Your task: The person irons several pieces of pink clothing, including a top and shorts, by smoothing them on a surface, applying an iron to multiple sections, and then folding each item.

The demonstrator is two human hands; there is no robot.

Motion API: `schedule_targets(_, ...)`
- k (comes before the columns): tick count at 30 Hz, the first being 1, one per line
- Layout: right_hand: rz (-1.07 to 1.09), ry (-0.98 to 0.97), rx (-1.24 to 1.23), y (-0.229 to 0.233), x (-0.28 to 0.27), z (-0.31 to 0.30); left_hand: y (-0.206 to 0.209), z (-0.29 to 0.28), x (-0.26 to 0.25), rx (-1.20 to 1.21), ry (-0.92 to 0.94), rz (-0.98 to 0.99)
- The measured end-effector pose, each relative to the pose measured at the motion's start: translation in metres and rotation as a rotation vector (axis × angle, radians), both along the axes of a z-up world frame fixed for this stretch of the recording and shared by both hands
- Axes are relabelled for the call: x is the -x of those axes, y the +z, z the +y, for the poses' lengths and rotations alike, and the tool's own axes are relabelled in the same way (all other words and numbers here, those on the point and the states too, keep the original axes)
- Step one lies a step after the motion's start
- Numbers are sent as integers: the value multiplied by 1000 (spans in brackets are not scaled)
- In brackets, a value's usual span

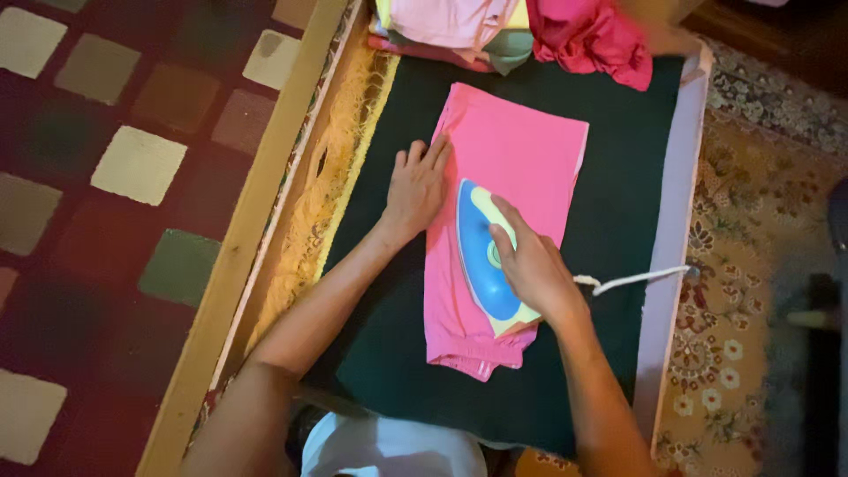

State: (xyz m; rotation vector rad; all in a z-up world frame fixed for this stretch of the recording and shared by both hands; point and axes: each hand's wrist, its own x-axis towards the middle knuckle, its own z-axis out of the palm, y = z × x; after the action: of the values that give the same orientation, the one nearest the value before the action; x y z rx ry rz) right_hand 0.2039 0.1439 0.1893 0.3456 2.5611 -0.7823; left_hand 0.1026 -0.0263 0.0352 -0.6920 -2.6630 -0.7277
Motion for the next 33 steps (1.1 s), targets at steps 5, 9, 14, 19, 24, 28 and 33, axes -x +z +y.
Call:
schedule_targets(5, 474, 138, 31, -37, 71, 8, -11, 4, 1, -36, 48, 140)
schedule_targets(9, 333, -52, 163, -32, 135, -6, -12, 3, 4, -20, 79, 126)
schedule_targets(14, 263, -19, 84, -27, 78, 5, -8, 35, 18, 343, 180, -123)
schedule_targets(19, 227, -101, -51, -8, 1, 14, -25, 62, 41, -48, -139, 72)
schedule_targets(24, 524, 6, -34, -38, 73, 30, -42, 58, 43, -142, -132, 56)
schedule_targets(28, 362, -135, 5, -34, 139, 29, -41, 58, 43, -143, -84, 69)
schedule_targets(33, 490, -5, -8, -35, 77, 45, -28, 68, 45, -30, -25, -22)
